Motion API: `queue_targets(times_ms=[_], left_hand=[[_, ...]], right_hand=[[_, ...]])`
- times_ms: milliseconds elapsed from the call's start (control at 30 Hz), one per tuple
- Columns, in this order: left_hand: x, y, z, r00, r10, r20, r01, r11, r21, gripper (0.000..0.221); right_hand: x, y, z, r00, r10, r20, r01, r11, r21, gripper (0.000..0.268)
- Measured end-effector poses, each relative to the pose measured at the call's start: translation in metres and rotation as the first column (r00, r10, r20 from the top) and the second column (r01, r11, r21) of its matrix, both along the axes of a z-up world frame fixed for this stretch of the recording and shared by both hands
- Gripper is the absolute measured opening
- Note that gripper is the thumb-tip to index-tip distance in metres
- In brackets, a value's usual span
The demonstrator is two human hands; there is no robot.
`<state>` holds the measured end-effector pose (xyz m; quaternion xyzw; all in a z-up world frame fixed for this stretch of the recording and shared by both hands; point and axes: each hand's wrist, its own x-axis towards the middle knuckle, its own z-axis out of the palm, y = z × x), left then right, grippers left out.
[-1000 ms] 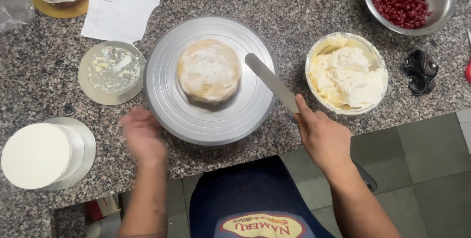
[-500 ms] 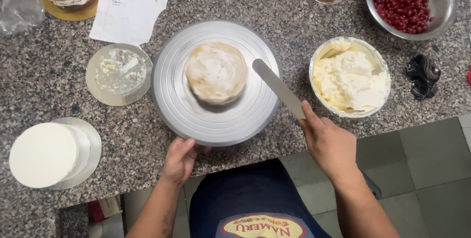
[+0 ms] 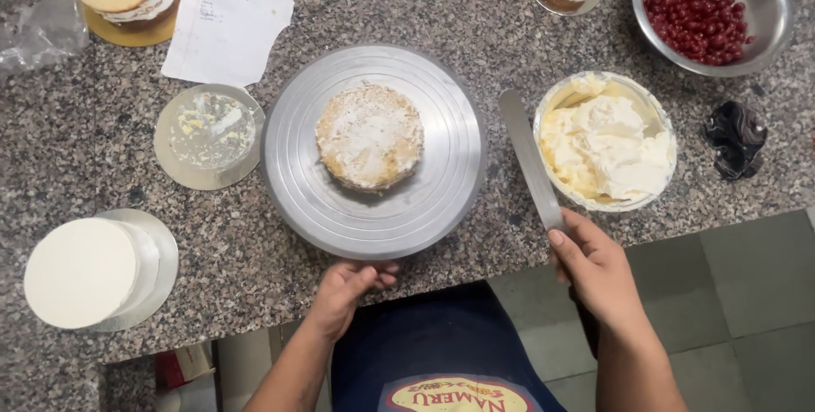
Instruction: Apply frosting to the sides and top of a layer cake using a spatula and turntable.
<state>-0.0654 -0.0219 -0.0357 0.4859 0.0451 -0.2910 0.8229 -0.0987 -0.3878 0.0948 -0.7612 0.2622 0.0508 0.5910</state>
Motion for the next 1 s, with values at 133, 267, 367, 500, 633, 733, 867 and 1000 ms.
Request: queue_targets(times_ms=[133, 267, 367, 500, 633, 733, 867, 1000], left_hand=[[-0.011, -0.027, 0.013, 0.965, -0.259, 0.033, 0.255, 0.961, 0.107, 0.045], [-0.008, -0.079, 0.059, 0.853, -0.496, 0.162, 0.452, 0.858, 0.244, 0.047], [-0.006, -0.126, 0.081, 0.733, -0.610, 0.302, 0.562, 0.792, 0.238, 0.049], [-0.012, -0.157, 0.064, 0.758, -0.635, 0.151, 0.602, 0.769, 0.217, 0.026], [-0.015, -0.161, 0.056, 0.831, -0.543, 0.122, 0.405, 0.740, 0.536, 0.020], [-0.026, -0.136, -0.001, 0.910, -0.413, -0.019, 0.324, 0.686, 0.652, 0.019], [-0.046, -0.118, -0.057, 0.938, -0.330, -0.105, 0.304, 0.639, 0.707, 0.025], [-0.072, -0.082, -0.139, 0.960, -0.211, 0.183, -0.016, 0.613, 0.790, 0.022]], right_hand=[[-0.008, -0.004, -0.027, 0.992, -0.050, 0.115, 0.012, 0.950, 0.311, 0.039], [-0.008, 0.017, -0.033, 0.961, -0.116, 0.251, -0.028, 0.862, 0.506, 0.039], [-0.008, 0.031, -0.025, 0.889, -0.235, 0.394, -0.138, 0.683, 0.717, 0.034], [-0.012, 0.016, -0.024, 0.812, -0.158, 0.562, -0.417, 0.516, 0.748, 0.028], [-0.013, -0.070, -0.017, 0.824, 0.224, 0.521, -0.326, 0.939, 0.111, 0.035], [-0.002, -0.181, -0.035, 0.895, 0.053, 0.444, 0.003, 0.992, -0.125, 0.026], [0.020, -0.337, -0.077, 0.954, 0.063, 0.294, 0.142, 0.767, -0.626, 0.024], [0.038, -0.413, -0.140, 0.987, -0.061, 0.147, 0.157, 0.531, -0.833, 0.034]])
